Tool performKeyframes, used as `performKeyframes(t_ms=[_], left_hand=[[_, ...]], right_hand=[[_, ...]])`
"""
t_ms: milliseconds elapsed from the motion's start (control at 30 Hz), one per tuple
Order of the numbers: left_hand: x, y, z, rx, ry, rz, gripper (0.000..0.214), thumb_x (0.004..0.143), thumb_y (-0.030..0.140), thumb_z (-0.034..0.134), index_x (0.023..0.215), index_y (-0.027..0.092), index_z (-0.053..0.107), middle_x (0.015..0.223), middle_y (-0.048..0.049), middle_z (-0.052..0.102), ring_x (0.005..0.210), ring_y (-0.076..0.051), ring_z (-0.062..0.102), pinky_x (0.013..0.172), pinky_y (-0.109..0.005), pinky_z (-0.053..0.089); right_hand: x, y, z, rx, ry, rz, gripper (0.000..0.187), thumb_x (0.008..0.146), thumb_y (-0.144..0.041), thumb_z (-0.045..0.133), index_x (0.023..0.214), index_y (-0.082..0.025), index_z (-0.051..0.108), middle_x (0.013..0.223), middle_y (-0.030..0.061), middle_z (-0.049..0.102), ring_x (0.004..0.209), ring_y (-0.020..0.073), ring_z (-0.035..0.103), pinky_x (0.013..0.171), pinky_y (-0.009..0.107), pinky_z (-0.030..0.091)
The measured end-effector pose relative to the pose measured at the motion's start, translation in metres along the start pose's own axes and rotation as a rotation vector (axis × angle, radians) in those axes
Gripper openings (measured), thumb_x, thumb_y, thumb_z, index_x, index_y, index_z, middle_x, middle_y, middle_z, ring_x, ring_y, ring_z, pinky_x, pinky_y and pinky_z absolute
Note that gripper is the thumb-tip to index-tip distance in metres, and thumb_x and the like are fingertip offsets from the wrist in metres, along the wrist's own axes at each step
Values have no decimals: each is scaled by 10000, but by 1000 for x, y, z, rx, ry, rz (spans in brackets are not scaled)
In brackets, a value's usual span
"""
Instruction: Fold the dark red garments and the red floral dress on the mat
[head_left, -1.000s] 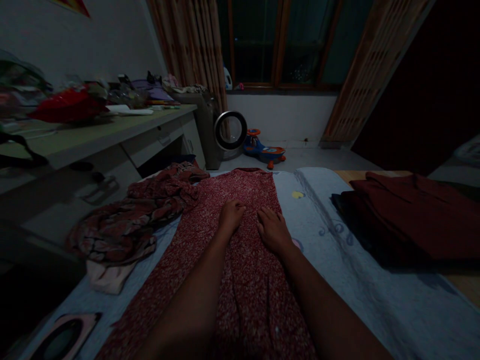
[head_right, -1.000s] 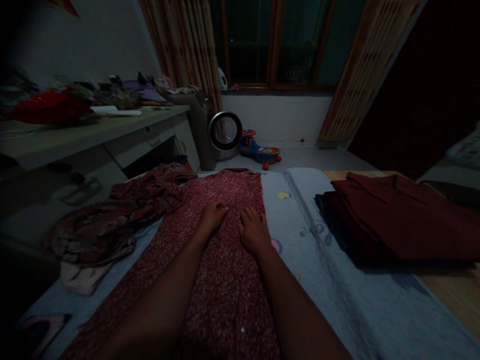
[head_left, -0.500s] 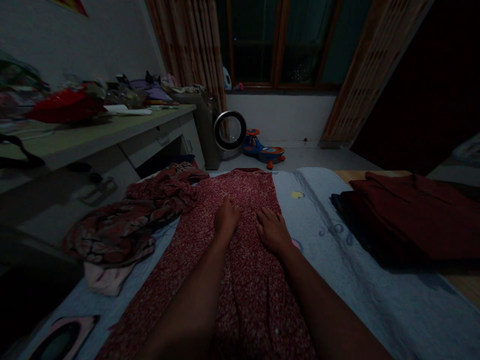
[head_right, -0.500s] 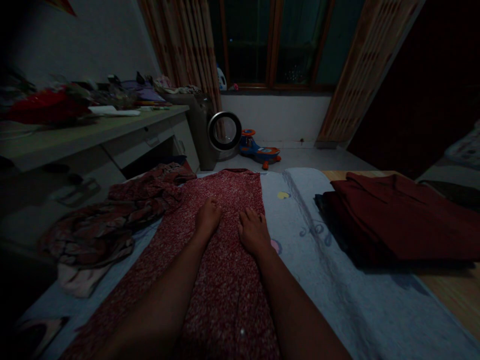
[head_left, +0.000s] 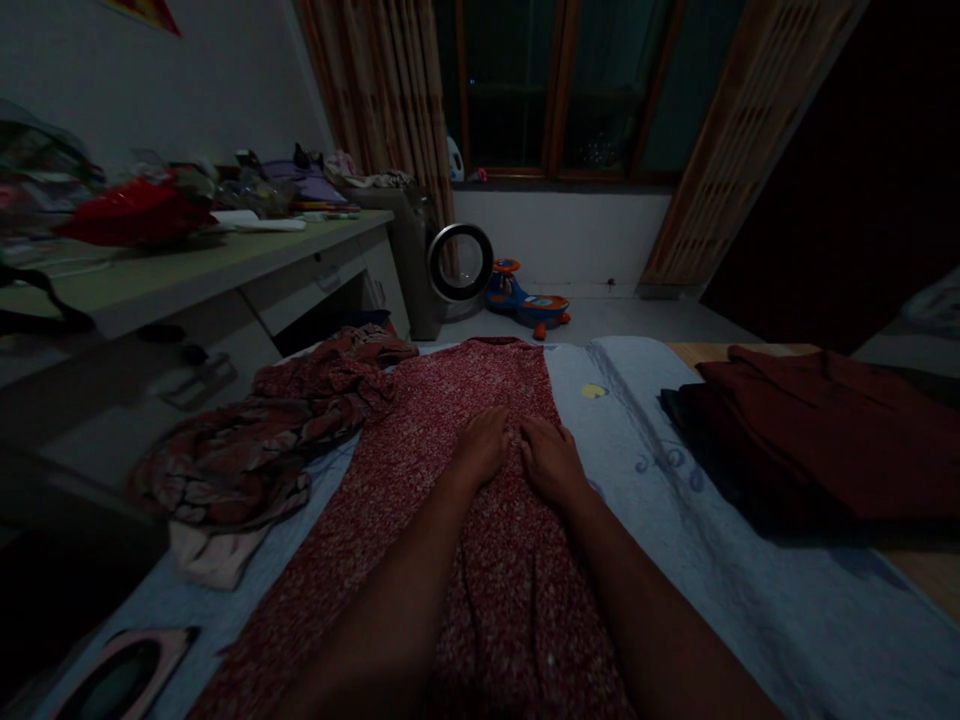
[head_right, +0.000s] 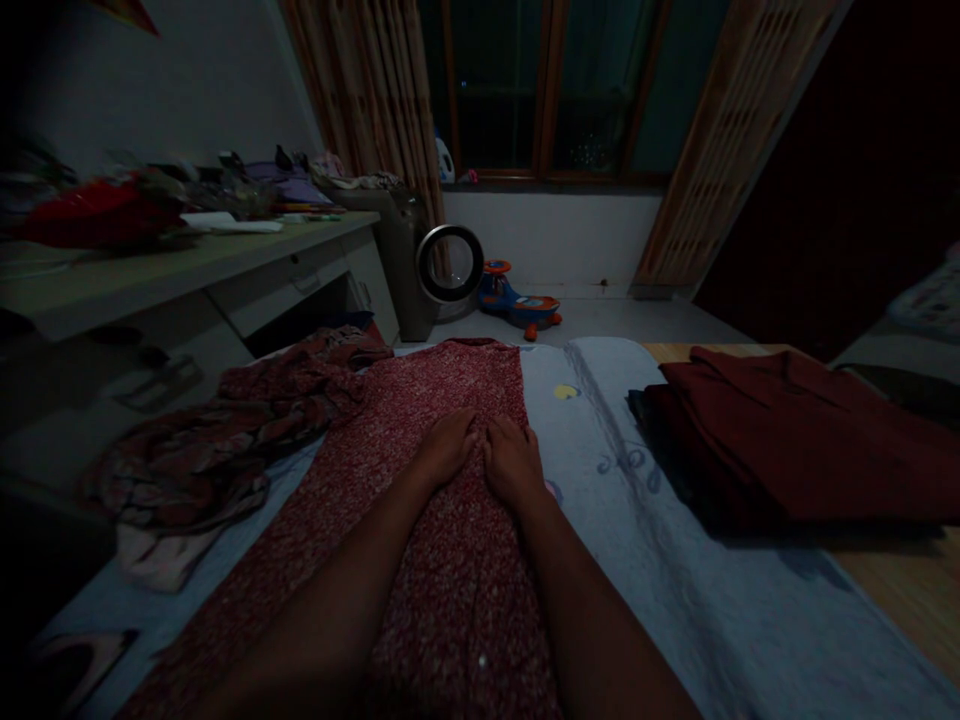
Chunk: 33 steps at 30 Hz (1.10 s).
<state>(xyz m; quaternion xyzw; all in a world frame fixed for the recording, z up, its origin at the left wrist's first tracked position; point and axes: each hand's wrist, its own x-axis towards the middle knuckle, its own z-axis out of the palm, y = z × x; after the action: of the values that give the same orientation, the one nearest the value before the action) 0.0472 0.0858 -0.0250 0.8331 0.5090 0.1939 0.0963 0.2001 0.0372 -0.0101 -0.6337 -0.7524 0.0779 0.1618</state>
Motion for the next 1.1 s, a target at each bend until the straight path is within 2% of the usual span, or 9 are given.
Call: performKeyframes(t_ms=[167, 333, 467, 600, 700, 933, 1033, 1100], left_hand=[[-2, 4, -3, 92, -80, -15, 553, 985, 372, 432, 1467, 103, 402, 1551, -147, 406, 1453, -261, 339, 1210, -407, 242], [-3, 7, -4, 121, -133, -21, 597, 992, 431, 394, 1511, 142, 341, 1600, -118, 323, 1489, -268, 262, 1220, -447, 205], [-3, 8, -3, 143, -122, -24, 593, 983, 421, 397, 1517, 169, 335, 1611, -108, 301, 1499, -274, 233, 1218, -481, 191], [-3, 9, -4, 166, -138, -42, 625, 979, 420, 392, 1527, 132, 314, 1615, -135, 280, 1500, -292, 222, 1219, -472, 187], [-3, 10, -5, 165, -162, -58, 667, 976, 446, 391, 1536, 100, 285, 1618, -151, 264, 1505, -293, 205, 1225, -461, 171], [-4, 12, -1, 199, -166, -144, 736, 961, 529, 384, 1542, 91, 276, 1621, -197, 221, 1506, -344, 172, 1209, -503, 174], [-4, 12, 1, 217, -150, -157, 744, 956, 548, 380, 1540, 97, 286, 1616, -204, 236, 1502, -353, 182, 1207, -511, 167], [-4, 12, 2, 224, -141, -160, 741, 955, 552, 376, 1539, 103, 297, 1614, -198, 244, 1499, -355, 193, 1208, -510, 164]], right_hand=[[-1, 12, -7, -57, 1, 85, 394, 972, -236, 404, 1342, -187, 529, 1518, 118, 452, 1395, 241, 390, 1137, 507, 227], [8, 19, -17, -58, 13, 129, 311, 942, -220, 444, 1207, -196, 605, 1381, 117, 582, 1343, 258, 434, 1110, 475, 266], [34, 13, -17, 17, 34, -7, 408, 975, -188, 359, 1346, -198, 527, 1471, 111, 509, 1375, 218, 408, 1122, 426, 264], [58, 11, -7, 40, -34, -110, 496, 977, -177, 327, 1461, -173, 431, 1535, 101, 437, 1417, 189, 363, 1154, 400, 241], [64, 16, 1, -8, -75, -56, 514, 975, -221, 355, 1485, -185, 411, 1573, 85, 380, 1444, 202, 324, 1176, 433, 208], [65, 28, 4, -109, -139, 118, 599, 1001, -463, 332, 1549, -227, 288, 1638, 70, 217, 1506, 255, 167, 1163, 617, 131], [67, 30, 3, -108, -112, 148, 615, 996, -500, 334, 1537, -208, 317, 1632, 82, 234, 1508, 273, 151, 1161, 630, 118], [68, 29, 3, -103, -53, 142, 585, 997, -451, 351, 1522, -191, 346, 1625, 87, 254, 1505, 279, 161, 1166, 623, 111]])
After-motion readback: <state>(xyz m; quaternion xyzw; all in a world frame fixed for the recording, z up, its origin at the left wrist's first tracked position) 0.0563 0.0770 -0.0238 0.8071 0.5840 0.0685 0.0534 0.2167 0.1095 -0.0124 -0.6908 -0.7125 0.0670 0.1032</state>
